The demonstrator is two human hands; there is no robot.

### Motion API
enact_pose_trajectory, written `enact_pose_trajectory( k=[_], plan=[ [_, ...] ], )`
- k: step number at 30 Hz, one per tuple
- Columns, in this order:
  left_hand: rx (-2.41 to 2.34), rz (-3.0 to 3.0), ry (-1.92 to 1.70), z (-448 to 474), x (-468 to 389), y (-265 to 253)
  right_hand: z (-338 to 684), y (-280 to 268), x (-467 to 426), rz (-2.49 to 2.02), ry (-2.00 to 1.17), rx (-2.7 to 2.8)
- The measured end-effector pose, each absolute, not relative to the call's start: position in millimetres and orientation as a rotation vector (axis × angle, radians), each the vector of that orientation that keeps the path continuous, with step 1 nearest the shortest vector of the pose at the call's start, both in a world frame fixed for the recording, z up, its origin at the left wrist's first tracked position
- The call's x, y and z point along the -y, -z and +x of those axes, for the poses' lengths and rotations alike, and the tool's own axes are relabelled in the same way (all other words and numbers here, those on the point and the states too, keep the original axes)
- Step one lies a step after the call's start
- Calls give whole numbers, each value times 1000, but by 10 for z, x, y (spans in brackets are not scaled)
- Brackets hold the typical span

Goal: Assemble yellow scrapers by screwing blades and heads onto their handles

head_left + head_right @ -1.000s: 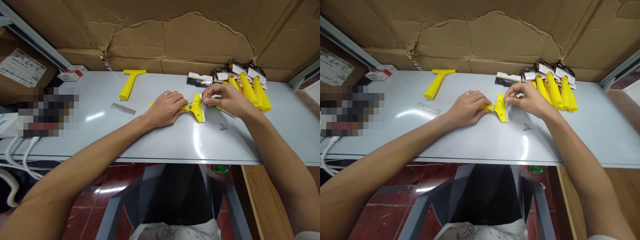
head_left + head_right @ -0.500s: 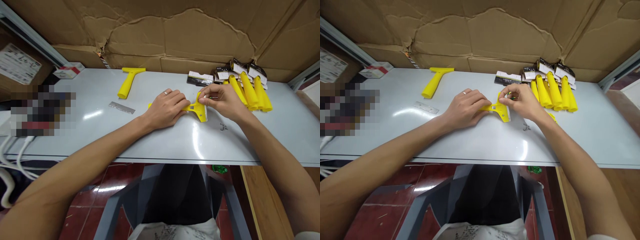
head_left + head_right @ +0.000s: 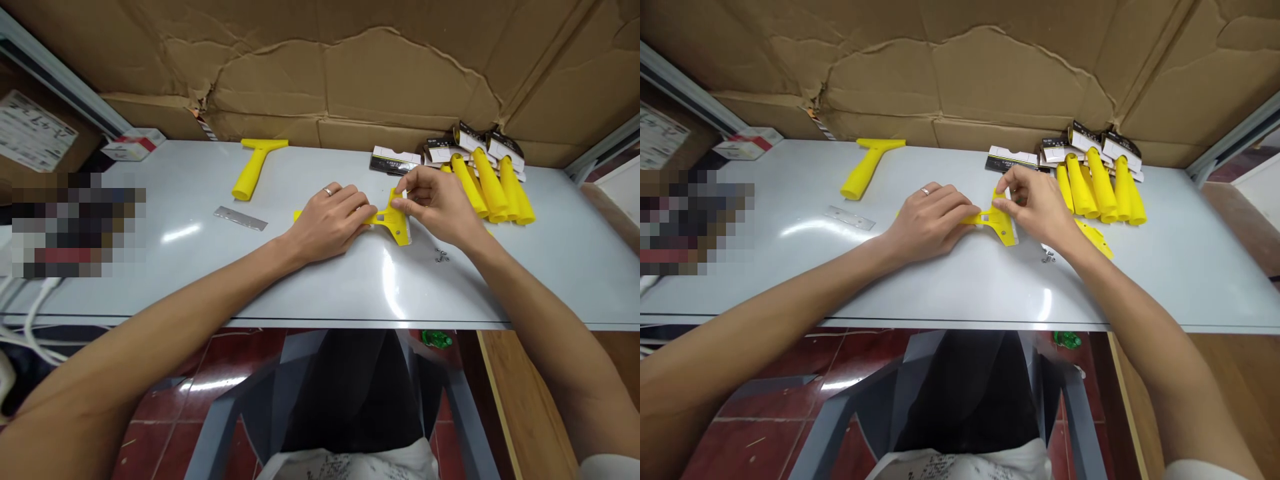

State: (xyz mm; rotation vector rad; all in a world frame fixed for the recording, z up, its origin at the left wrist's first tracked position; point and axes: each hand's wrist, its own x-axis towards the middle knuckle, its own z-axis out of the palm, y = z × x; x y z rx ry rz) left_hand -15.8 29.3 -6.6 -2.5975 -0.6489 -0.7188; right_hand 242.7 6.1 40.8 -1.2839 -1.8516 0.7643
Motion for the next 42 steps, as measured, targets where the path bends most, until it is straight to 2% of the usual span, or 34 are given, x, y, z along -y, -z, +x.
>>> enact_pose_trajectory(
  k=[10,20,25,31,34,37,39,42],
  plan=[
    [534,-2458,809,-137,-289,104,2504,-418,-90,-1242,-1160,1601],
    [594,-2537,870,-144,-297,115,2476,-399,-98,-1199,-1201,1526],
    [486,-2538,775,-129,-281,111,2407,-350,-85,-1170,-1253,1509],
    [485,-2558,687,-159,-314,167,2378,-359,-58,-1273,-1147,1546],
    [501,-2588,663,-176,-330,181,2553,-545,-49,-1412,-945,1753],
    [532,-2612,635,-173,-334,188,2846,-758,-49,-1678,-633,2247],
    [568,-2608,617,-165,-333,191,3016,-838,-52,-1814,-765,2543],
    [584,-2595,633,-157,-332,193,3100,-845,-49,-1964,-948,2695]
  ],
)
